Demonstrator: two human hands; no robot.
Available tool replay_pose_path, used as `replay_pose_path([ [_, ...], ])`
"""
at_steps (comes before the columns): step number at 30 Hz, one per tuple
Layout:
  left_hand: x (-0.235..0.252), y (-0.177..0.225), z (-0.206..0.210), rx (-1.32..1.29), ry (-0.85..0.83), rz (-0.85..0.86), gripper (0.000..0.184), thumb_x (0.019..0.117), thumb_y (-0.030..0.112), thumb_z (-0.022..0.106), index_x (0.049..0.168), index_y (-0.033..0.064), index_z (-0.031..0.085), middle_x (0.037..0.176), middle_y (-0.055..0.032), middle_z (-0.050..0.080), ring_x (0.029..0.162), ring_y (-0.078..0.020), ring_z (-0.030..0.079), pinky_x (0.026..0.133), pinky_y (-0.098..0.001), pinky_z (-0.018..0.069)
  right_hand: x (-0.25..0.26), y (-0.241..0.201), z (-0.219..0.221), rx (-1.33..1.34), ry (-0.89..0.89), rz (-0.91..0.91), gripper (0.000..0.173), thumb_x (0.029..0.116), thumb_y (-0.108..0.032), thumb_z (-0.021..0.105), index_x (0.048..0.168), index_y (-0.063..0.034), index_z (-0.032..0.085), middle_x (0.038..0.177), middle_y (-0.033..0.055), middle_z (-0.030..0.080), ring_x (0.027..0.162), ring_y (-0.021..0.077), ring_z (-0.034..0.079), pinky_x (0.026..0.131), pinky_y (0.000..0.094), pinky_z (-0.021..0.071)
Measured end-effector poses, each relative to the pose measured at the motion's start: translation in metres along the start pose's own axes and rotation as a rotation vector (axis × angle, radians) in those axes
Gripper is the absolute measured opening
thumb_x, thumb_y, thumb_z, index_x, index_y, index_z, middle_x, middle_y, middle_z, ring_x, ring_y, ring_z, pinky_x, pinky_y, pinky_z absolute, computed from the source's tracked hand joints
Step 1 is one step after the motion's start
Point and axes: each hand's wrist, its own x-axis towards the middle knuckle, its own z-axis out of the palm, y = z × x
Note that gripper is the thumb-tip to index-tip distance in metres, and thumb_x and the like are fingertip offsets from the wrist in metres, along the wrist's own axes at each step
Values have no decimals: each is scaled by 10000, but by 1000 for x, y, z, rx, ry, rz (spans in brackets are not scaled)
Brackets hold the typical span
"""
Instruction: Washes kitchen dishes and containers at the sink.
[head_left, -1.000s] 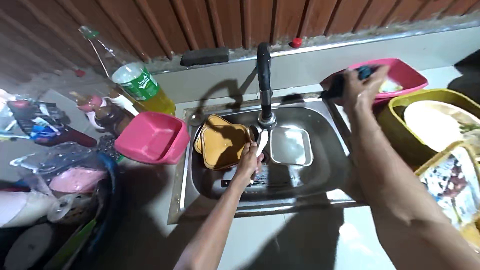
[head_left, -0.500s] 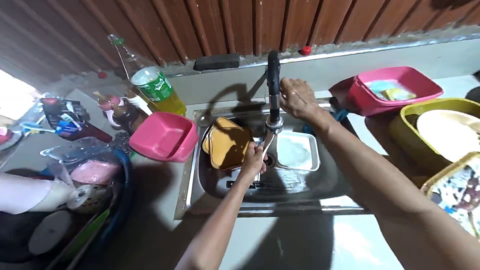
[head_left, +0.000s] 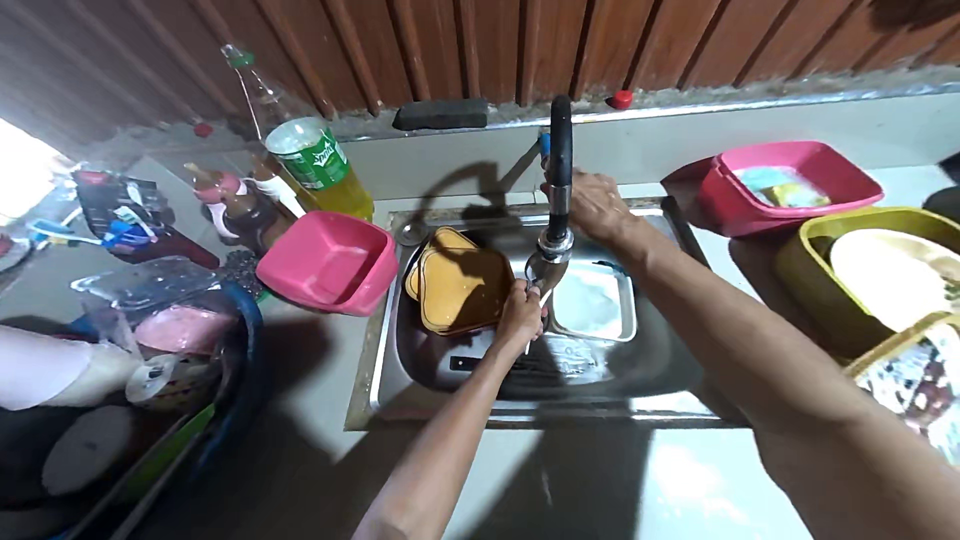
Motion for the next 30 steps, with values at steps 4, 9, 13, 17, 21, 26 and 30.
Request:
replay_pose_path([
  [4, 3, -2, -1, -48, 47, -19, 307, 1136, 248, 351, 1347, 44, 438, 770, -71, 561, 474, -101, 485, 465, -229, 455, -48, 28, 50, 893, 28, 301, 456, 1082, -385, 469, 1354, -19, 477, 1078, 181, 644, 876, 266, 677, 750, 466, 587],
  [9, 11, -25, 6, -58, 17, 27, 339, 1130, 247, 366, 1371, 23, 448, 958, -176, 647, 679, -235, 668, 624, -383, 597, -93, 0, 112, 1047, -57, 455, 282, 1104, -175, 442, 1281, 11, 557, 959, 151, 637, 793, 208, 624, 732, 420, 534],
  [13, 23, -30, 15, -132, 176, 110, 415, 1135, 329, 318, 1411, 41, 433, 1038, -194, 616, 728, -254, 650, 665, -422, 583, -90, -16, 129, 1216, 84, 504, 288, 1085, -257, 515, 1246, -46, 625, 915, 84, 674, 743, 128, 638, 698, 353, 565],
  [17, 33, -19, 17, -235, 204, 122, 441, 1130, 306, 331, 1452, 46, 486, 1404, -233, 548, 1276, -353, 540, 1047, -566, 442, -89, -35, 135, 1442, -106, 701, 420, 1114, -409, 379, 1318, -94, 568, 966, 93, 657, 823, 176, 641, 741, 389, 559],
  [21, 36, -17, 6, -227, 182, 30, 358, 1098, 366, 464, 1277, 95, 617, 1047, -164, 643, 820, -248, 622, 671, -427, 538, -94, -37, 125, 1412, -228, 829, 547, 1100, -523, 339, 1090, -50, 614, 679, 68, 605, 484, 135, 557, 444, 286, 495],
  [26, 44, -17, -18, -220, 13, 56, 300, 995, 272, 659, 1147, 14, 649, 1098, -135, 648, 986, -234, 603, 869, -442, 509, -107, -20, 121, 1517, -244, 877, 406, 1092, -362, 485, 849, -46, 562, 571, 7, 508, 381, 69, 394, 356, 212, 361],
  [30, 37, -6, -11, -84, 88, 122, 376, 1013, 382, 621, 1164, 42, 675, 1105, -164, 661, 990, -275, 613, 841, -497, 508, -111, -24, 111, 1464, -106, 889, 255, 1078, -262, 544, 976, -30, 571, 593, 24, 526, 397, 65, 400, 370, 206, 345],
])
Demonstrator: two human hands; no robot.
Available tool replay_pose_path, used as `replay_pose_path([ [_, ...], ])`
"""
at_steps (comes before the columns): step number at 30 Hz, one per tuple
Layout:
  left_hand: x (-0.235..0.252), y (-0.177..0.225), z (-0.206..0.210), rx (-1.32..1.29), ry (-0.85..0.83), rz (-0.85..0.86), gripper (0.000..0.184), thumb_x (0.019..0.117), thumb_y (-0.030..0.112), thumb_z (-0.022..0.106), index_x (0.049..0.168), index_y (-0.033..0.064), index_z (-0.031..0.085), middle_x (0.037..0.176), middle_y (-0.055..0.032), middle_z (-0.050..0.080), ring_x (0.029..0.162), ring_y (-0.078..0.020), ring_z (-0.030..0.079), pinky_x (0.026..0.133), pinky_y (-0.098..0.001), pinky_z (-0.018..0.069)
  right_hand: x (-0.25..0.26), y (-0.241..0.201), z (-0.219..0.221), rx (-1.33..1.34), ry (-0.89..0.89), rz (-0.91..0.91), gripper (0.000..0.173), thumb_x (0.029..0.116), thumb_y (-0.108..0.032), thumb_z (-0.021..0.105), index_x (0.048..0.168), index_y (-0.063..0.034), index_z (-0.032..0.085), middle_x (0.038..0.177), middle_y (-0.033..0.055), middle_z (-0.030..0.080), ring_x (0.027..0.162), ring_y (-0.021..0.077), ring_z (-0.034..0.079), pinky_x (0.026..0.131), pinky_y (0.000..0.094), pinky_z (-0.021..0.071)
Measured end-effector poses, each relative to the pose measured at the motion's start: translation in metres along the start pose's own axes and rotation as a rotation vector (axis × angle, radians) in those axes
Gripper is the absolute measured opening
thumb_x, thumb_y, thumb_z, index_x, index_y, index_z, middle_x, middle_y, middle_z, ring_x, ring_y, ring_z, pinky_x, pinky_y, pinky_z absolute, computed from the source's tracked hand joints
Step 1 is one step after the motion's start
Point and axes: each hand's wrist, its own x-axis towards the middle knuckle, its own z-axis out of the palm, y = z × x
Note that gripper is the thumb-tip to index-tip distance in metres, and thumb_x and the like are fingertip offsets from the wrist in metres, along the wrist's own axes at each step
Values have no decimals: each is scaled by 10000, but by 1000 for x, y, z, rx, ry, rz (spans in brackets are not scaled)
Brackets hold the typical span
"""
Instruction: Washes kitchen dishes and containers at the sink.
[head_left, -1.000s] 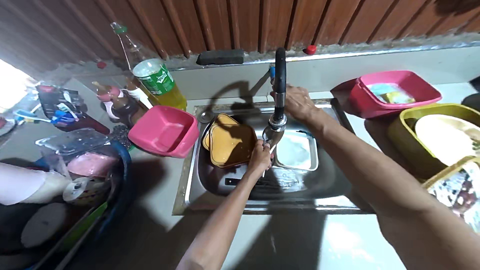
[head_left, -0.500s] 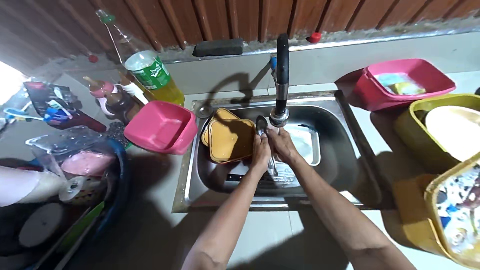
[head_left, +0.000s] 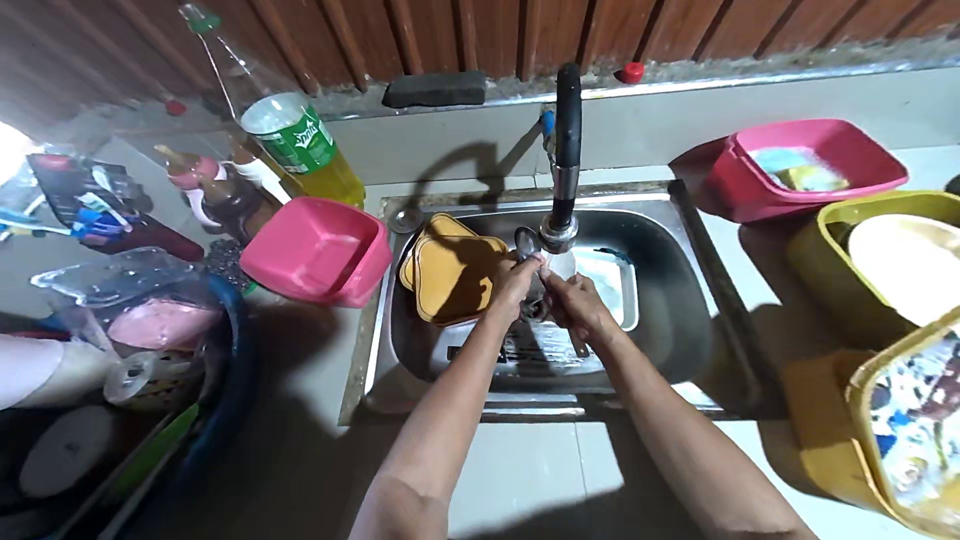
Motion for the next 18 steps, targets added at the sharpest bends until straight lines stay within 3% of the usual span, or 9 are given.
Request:
replay_pose_path([
  [3, 1, -2, 4, 122, 52, 63, 466, 1029, 447, 574, 1158, 13, 683, 1105, -219, 668, 1011, -341, 631, 874, -566, 508, -6, -6, -7, 8, -14, -16, 217, 1077, -246, 545, 1060, -32, 575, 606, 36, 553, 405, 74, 439, 372, 213, 372],
  [4, 3, -4, 4, 183, 36, 104, 472, 1036, 446, 562, 1087, -5, 689, 1026, -217, 669, 955, -341, 634, 848, -568, 504, -7, -7, -10, 33, -40, 2, 235, 1086, -260, 524, 1076, -30, 573, 599, 43, 574, 395, 80, 466, 361, 217, 400],
  [7, 2, 2, -3, 318, -133, 188, 452, 1049, 439, 555, 1002, 9, 689, 860, -128, 656, 775, -219, 619, 752, -441, 529, -6, -7, -19, 141, -130, 12, 224, 1101, -207, 474, 1186, -20, 563, 669, 84, 647, 430, 105, 540, 391, 231, 463],
  [9, -4, 9, -7, 395, -122, 207, 465, 1028, 467, 584, 1006, 14, 683, 769, -104, 607, 652, -202, 556, 655, -417, 499, -5, -5, -18, 178, -129, -32, 157, 1087, -141, 487, 1159, -24, 564, 650, 59, 594, 414, 76, 476, 373, 202, 411],
  [12, -9, 19, -9, 542, -10, 281, 423, 1045, 400, 574, 1250, 34, 624, 876, -195, 664, 717, -325, 634, 681, -522, 532, -8, -5, -7, 177, -36, -48, 103, 1071, -111, 527, 1099, -16, 556, 605, 57, 578, 388, 77, 456, 352, 206, 387],
  [13, -7, 20, -7, 571, 26, 341, 361, 1066, 317, 540, 1259, 22, 619, 924, -216, 680, 775, -351, 664, 726, -544, 545, -10, -6, -4, 187, -24, -41, 118, 1075, -117, 521, 1110, -9, 554, 613, 67, 597, 387, 82, 469, 348, 210, 396],
  [14, -2, 19, -4, 570, 76, 415, 296, 1070, 237, 527, 1185, -6, 650, 933, -226, 691, 817, -364, 684, 771, -558, 549, -12, -7, -3, 202, -33, -32, 128, 1083, -118, 498, 1129, -6, 541, 633, 74, 614, 392, 83, 478, 351, 211, 403],
  [16, 4, 16, 1, 474, 116, 468, 272, 1073, 186, 510, 1106, -29, 672, 928, -224, 683, 828, -348, 676, 782, -542, 542, -12, -10, -1, 249, -45, -4, 164, 1093, -143, 478, 1132, 1, 548, 639, 84, 636, 387, 81, 484, 351, 206, 399],
  [18, 4, 10, 8, 229, 35, 380, 262, 1066, 207, 537, 1198, 0, 628, 968, -161, 650, 798, -231, 609, 726, -424, 520, -11, -11, 0, 286, -14, 30, 257, 1095, -243, 492, 1105, -4, 584, 594, 66, 595, 370, 81, 469, 332, 206, 393],
])
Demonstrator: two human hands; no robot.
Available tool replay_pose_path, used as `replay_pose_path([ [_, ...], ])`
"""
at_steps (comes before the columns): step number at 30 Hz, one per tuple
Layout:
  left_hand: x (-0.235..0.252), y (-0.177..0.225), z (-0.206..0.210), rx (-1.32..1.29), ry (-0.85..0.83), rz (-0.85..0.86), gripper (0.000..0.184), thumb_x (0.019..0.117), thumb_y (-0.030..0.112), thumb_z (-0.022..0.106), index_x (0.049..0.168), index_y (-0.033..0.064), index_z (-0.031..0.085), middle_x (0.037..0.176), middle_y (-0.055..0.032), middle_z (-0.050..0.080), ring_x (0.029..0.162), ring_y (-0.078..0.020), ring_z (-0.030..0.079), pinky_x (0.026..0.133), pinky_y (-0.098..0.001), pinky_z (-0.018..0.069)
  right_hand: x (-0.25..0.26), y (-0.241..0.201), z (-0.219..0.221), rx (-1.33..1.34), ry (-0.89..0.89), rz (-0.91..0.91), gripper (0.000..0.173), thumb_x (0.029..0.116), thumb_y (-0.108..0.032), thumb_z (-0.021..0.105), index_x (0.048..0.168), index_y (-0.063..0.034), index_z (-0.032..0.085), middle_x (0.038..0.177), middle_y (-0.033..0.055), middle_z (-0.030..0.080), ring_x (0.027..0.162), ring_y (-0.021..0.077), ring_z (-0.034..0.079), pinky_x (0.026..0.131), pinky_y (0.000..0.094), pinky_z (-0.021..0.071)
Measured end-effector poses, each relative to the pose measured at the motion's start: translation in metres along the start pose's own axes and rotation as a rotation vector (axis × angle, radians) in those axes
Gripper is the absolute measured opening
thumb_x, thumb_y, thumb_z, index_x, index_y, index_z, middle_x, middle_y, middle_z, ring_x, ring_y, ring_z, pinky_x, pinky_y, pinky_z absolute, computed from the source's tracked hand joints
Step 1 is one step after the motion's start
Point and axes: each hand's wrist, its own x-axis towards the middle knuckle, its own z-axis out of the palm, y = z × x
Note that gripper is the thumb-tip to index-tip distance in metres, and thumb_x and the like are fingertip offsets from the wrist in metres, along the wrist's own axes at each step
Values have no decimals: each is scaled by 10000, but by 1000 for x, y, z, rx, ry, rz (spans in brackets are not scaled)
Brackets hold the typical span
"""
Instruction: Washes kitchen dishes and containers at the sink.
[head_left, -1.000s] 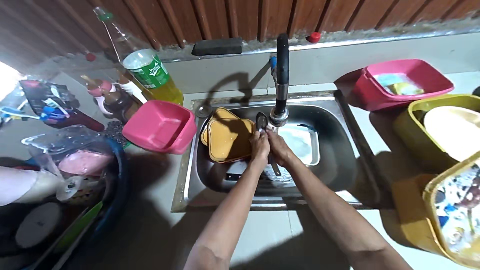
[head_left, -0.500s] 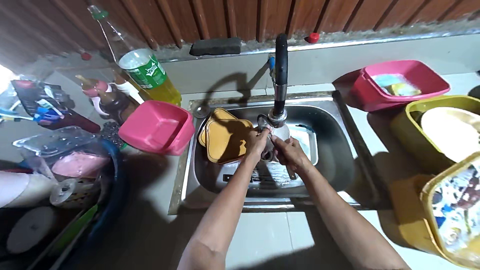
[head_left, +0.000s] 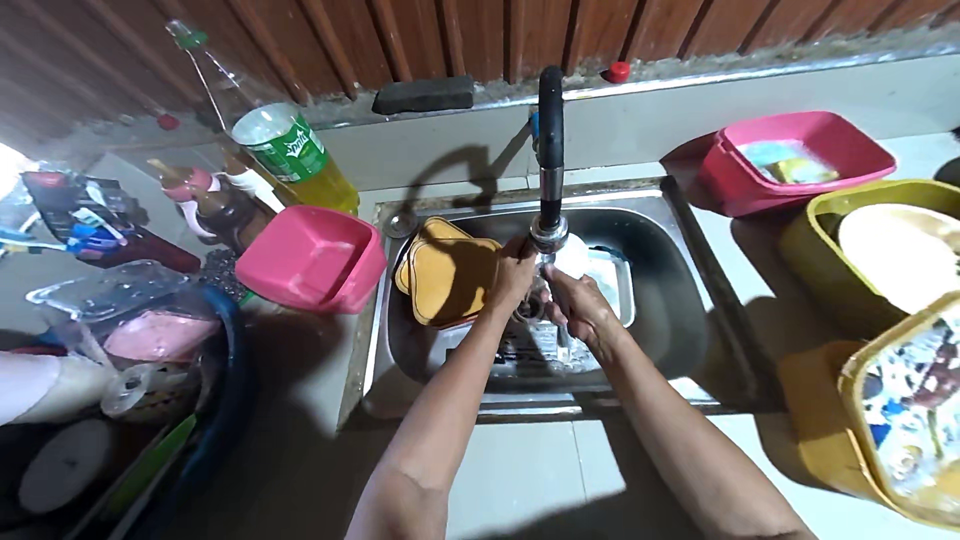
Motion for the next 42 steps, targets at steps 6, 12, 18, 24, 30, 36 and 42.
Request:
replay_pose_path([
  [6, 0, 4, 6, 200, 2, -76, 360, 1098, 241, 456, 1293, -19, 610, 1107, -270, 675, 1033, -409, 657, 906, -599, 502, -2, -2, -8, -135, -96, 147, 415, 1111, -415, 392, 1054, -45, 571, 582, 26, 577, 363, 48, 438, 335, 183, 368],
  [12, 1, -15, 9, 62, -62, -41, 402, 1038, 307, 609, 1309, 17, 542, 1047, -179, 671, 860, -263, 671, 789, -467, 565, 8, -2, -7, -198, -206, 148, 747, 1051, -664, 147, 799, -85, 546, 540, 29, 525, 357, 84, 406, 344, 209, 346],
  [18, -3, 5, -27, 111, 13, -83, 335, 1003, 232, 660, 1289, 63, 619, 1107, -163, 695, 990, -277, 679, 877, -500, 548, 30, -8, 6, -337, -345, 307, 760, 1024, -713, 198, 936, -60, 577, 594, 43, 577, 417, 121, 545, 376, 247, 474],
  [24, 22, 0, -44, 387, 112, 84, 387, 1091, 359, 475, 1157, 35, 675, 947, -170, 701, 901, -316, 690, 842, -535, 541, 30, 1, 24, -341, -264, 16, 279, 1132, -271, 367, 1084, -39, 514, 598, 40, 548, 402, 103, 488, 389, 239, 460],
  [30, 14, -8, -23, -91, 43, 6, 261, 1018, 179, 604, 1215, 16, 656, 1010, -108, 701, 904, -152, 662, 860, -387, 551, 25, 0, 8, -152, -265, 8, 237, 1121, -260, 396, 1227, -87, 517, 654, 70, 615, 435, 113, 523, 402, 236, 457],
  [36, -14, -18, 27, -421, -152, -471, 615, 1046, 517, 506, 1514, 130, 411, 1381, -196, 574, 1203, -317, 593, 998, -526, 500, 36, 15, 11, 63, 90, -201, 308, 1077, -198, 514, 1374, -122, 486, 985, 63, 668, 810, 144, 659, 703, 343, 573],
  [42, -25, -5, 9, -193, -216, -499, 506, 1097, 509, 337, 1379, 121, 499, 754, -78, 604, 445, -104, 465, 424, -228, 413, 32, -3, -21, -306, -27, -267, 309, 981, -40, 644, 1283, -39, 582, 977, 89, 709, 766, 150, 681, 688, 339, 593],
])
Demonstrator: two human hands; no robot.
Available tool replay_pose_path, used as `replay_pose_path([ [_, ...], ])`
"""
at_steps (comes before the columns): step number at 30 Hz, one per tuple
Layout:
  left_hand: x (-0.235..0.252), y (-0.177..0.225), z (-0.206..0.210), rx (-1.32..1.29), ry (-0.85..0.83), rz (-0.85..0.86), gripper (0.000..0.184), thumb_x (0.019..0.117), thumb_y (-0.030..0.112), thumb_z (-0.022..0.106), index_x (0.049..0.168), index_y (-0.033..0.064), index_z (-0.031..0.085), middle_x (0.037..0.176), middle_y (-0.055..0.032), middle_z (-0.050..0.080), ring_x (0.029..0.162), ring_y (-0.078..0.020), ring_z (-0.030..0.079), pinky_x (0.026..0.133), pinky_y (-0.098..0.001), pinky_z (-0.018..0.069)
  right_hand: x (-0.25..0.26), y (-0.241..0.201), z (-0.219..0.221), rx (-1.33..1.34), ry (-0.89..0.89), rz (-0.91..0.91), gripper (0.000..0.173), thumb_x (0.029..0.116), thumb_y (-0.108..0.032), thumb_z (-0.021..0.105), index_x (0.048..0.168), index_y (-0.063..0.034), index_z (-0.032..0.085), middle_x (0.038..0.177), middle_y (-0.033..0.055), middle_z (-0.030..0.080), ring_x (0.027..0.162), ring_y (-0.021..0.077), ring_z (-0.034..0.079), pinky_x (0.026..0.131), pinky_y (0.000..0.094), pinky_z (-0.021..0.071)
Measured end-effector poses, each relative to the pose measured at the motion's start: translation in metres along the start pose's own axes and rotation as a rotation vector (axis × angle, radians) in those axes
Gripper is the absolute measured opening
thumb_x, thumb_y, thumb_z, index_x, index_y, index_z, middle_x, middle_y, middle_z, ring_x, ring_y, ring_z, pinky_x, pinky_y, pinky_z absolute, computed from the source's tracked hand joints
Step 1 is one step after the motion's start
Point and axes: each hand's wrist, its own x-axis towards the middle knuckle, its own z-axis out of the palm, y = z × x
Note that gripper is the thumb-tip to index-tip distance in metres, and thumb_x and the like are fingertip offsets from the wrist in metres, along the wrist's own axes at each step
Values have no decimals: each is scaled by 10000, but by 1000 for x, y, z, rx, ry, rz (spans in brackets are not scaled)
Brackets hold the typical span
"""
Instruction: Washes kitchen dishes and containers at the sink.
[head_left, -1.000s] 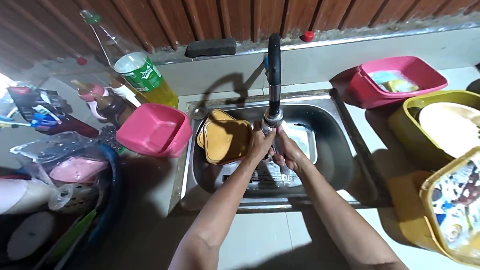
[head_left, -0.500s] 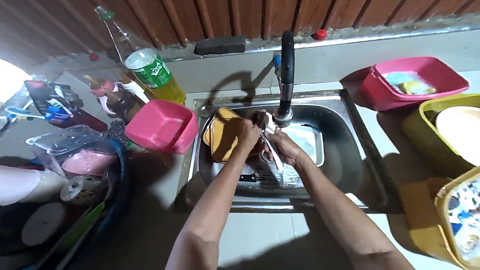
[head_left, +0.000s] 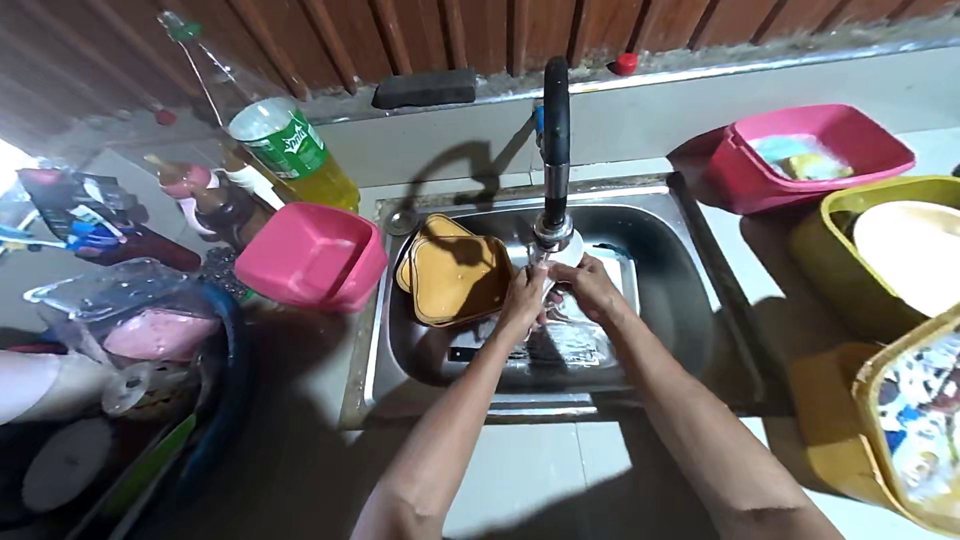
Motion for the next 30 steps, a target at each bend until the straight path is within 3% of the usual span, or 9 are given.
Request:
replay_pose_path([
  [3, -7, 0, -13, 108, -118, -7, 426, 1117, 438, 328, 1300, 106, 524, 656, -5, 467, 439, -73, 371, 411, -205, 339, 12, -8, -25, -156, -83, -201, 617, 918, -12, 674, 1487, -92, 450, 1241, 139, 639, 964, 202, 663, 813, 406, 580],
  [6, -10, 2, -18, 171, -188, 32, 367, 1116, 353, 409, 1282, 65, 563, 682, -25, 531, 472, -74, 447, 446, -203, 393, 19, -24, -21, -299, -164, -277, 238, 897, -22, 715, 1133, -17, 689, 955, 66, 716, 805, 117, 676, 750, 327, 590],
  [8, -10, 1, -21, 163, -188, 60, 345, 1111, 331, 437, 1255, 49, 576, 715, -43, 588, 507, -84, 517, 482, -208, 446, 22, -29, -11, -291, -181, -268, 102, 914, 29, 657, 996, 0, 708, 844, 29, 720, 731, 62, 673, 712, 273, 590],
  [14, -7, -2, -44, 280, -165, 132, 336, 1107, 333, 455, 1215, 40, 579, 779, -63, 629, 539, -101, 557, 522, -235, 493, 25, -21, -1, -209, -283, -382, 215, 923, 12, 656, 1138, 6, 671, 998, 44, 732, 915, 83, 699, 873, 297, 593],
  [21, -9, -3, -50, 383, -66, 184, 382, 1116, 330, 417, 1318, 71, 613, 914, -101, 670, 634, -144, 575, 610, -311, 504, 28, -32, 3, -477, -281, -356, 320, 849, -12, 765, 1153, 12, 670, 997, 71, 725, 895, 88, 695, 864, 307, 589],
  [24, -14, 3, -44, 387, 56, 215, 383, 1121, 349, 388, 1257, 91, 635, 898, -111, 678, 636, -173, 603, 608, -344, 518, 33, -30, 5, -456, -126, -365, 209, 819, 31, 773, 1001, 21, 671, 868, 84, 692, 777, 118, 655, 757, 349, 567],
  [26, -16, 10, -42, 376, 98, 191, 394, 1125, 347, 369, 1269, 68, 607, 956, -139, 674, 696, -207, 640, 650, -373, 545, 32, -27, 3, -476, -174, -353, 220, 856, -57, 775, 1054, -30, 683, 887, 45, 703, 776, 88, 663, 747, 324, 578],
  [28, -12, 7, -43, 313, 85, 167, 391, 1123, 341, 385, 1279, 47, 590, 932, -141, 664, 627, -195, 626, 585, -348, 549, 32, -28, 3, -623, -194, -359, 203, 882, -146, 799, 1020, -33, 704, 883, 69, 719, 792, 137, 688, 769, 380, 585],
  [30, -9, 2, -44, 205, -7, 169, 359, 1117, 302, 424, 1348, 56, 550, 927, -125, 671, 568, -158, 601, 532, -303, 534, 34, -34, 4, -825, -133, -331, 273, 886, -194, 814, 1001, 30, 708, 930, 198, 719, 886, 332, 706, 848, 574, 553],
])
